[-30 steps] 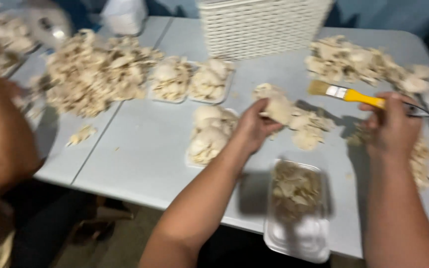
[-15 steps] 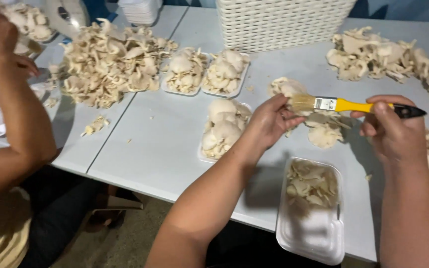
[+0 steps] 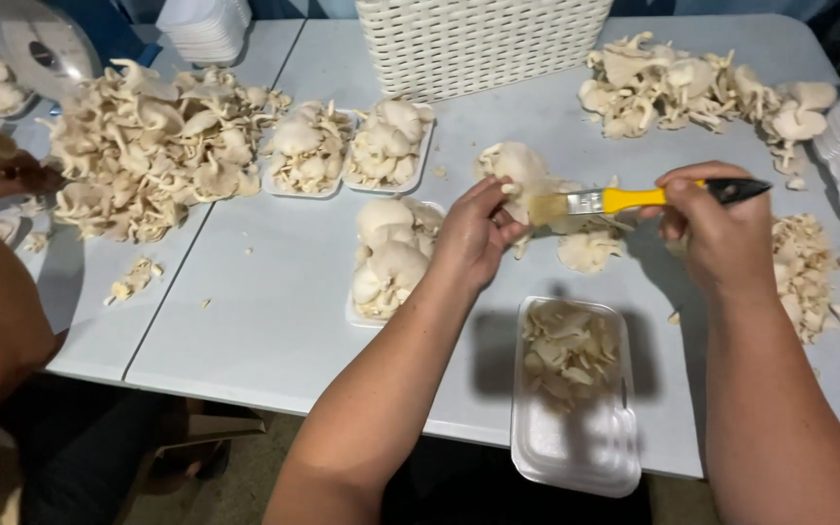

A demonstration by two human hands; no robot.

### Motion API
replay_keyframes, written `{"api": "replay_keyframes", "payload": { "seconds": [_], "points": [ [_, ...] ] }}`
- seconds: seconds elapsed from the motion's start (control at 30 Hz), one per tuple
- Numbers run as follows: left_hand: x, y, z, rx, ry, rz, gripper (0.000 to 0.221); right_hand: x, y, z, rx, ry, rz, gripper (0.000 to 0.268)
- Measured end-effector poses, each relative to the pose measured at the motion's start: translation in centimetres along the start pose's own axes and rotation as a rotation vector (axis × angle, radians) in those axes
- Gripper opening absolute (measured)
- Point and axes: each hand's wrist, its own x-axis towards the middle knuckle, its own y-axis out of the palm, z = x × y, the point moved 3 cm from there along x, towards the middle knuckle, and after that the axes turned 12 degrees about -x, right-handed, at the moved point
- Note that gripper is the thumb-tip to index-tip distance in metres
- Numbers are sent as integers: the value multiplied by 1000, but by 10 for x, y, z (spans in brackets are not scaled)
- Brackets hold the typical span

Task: Cleaning oyster mushrooms with a brush and packing them into styrofoam trays for sale.

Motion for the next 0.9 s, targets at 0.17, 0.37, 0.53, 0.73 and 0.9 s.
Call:
{"api": "replay_keyframes", "payload": {
  "seconds": [0.17,0.37,0.53,0.73,0.9],
  "points": [
    [-5,6,-4,30,11,-8,9,2,-12,4,137,59,-209,8],
    [-19,14,3,274,-37,67,8,0,-7,7,270,64,-124,12],
    [-60,46,-10,711,46,303,30,11,-25,-1,209,183,-356,10],
    [-92,61,13,1236,312,1004,30,8,-25,7,185,198,-383,14],
    [-105,71,20,1376,14,1485,13,9,-23,8,168,212,-373,11]
  ]
}}
